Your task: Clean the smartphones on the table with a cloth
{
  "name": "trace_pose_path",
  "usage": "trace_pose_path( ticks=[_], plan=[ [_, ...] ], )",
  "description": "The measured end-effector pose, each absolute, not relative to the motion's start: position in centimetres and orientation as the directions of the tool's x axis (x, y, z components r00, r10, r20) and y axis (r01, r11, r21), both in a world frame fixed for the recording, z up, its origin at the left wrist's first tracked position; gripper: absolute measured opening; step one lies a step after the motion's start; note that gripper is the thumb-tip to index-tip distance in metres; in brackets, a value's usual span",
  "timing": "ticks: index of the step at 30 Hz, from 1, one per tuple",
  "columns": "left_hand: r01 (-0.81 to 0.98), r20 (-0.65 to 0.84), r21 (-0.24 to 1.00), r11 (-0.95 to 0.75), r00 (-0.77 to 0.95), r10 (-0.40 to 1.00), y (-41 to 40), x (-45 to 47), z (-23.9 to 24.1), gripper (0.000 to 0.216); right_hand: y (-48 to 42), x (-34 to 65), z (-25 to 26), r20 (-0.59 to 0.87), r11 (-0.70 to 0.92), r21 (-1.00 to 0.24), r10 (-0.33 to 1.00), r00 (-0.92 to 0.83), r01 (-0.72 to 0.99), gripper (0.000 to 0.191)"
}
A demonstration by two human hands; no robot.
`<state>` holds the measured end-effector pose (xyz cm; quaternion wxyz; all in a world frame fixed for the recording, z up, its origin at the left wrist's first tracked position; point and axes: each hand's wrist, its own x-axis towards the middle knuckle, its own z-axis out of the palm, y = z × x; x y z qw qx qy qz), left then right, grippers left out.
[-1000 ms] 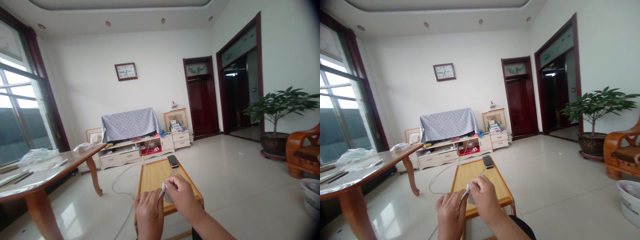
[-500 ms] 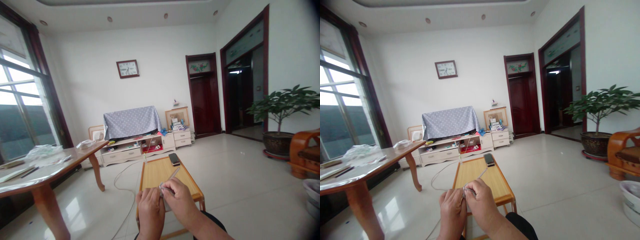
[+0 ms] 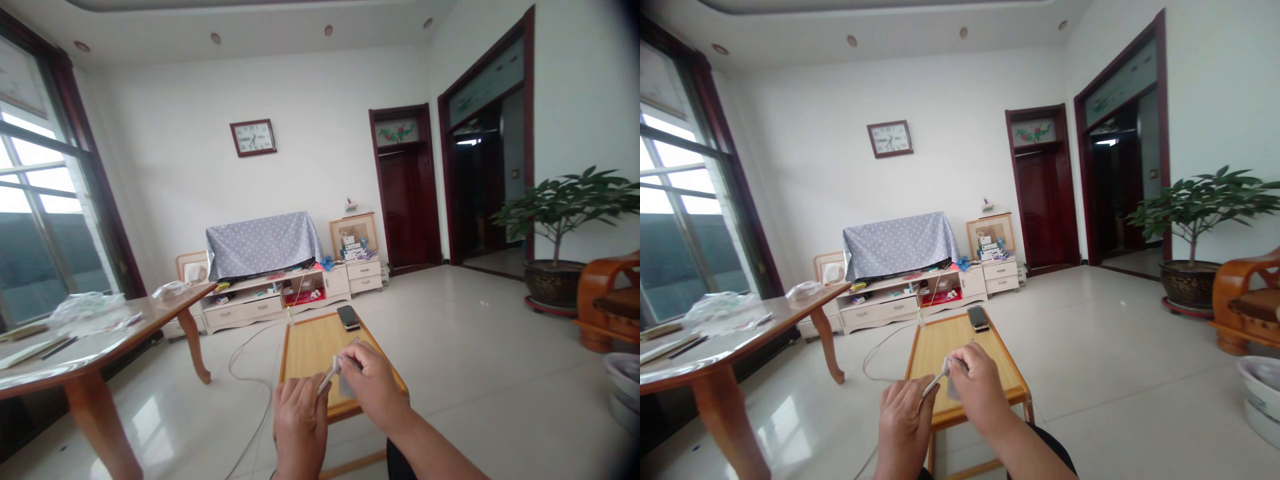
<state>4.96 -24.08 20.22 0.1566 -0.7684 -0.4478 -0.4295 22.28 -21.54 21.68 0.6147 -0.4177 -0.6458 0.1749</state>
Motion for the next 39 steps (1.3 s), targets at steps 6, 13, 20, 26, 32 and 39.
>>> trace_pose_path(
  ticks=[6, 13, 20, 26, 32, 39],
  plan=[
    [0.807, 0.803, 0.156, -0.570, 0.233, 0.548, -24.0, 5.2, 19.9, 0.013, -20.7, 23.5, 21.4, 0.644, 0.551, -0.747, 0.738, 0.199, 0.372, 0.016],
    [0.753, 0.751, 0.326, -0.571, 0.161, 0.641, -23.9, 5.3, 20.0, 0.017, -21.6, 21.9, 21.1, 0.697, 0.614, -0.699, 0.699, 0.160, 0.366, 0.012],
    [0.371, 0.478, 0.825, -0.426, -0.056, 0.877, -22.8, 6.0, 20.0, 0.035, -20.9, 21.7, 19.5, 0.815, 0.676, -0.565, 0.548, 0.189, 0.474, 0.012],
    [0.159, 0.401, 0.909, -0.385, -0.078, 0.913, -22.4, 5.8, 20.2, 0.040, -22.2, 20.6, 18.3, 0.891, 0.761, -0.372, 0.454, -0.028, 0.531, 0.037],
    [0.097, 0.349, 0.936, -0.339, -0.120, 0.929, -22.4, 5.4, 20.2, 0.042, -21.3, 20.7, 18.8, 0.894, 0.712, -0.384, 0.446, 0.044, 0.588, 0.044],
    [0.091, 0.344, 0.938, -0.335, -0.109, 0.933, -22.6, 5.4, 20.2, 0.046, -20.6, 20.6, 18.9, 0.901, 0.721, -0.368, 0.432, 0.034, 0.587, 0.049]
  ],
)
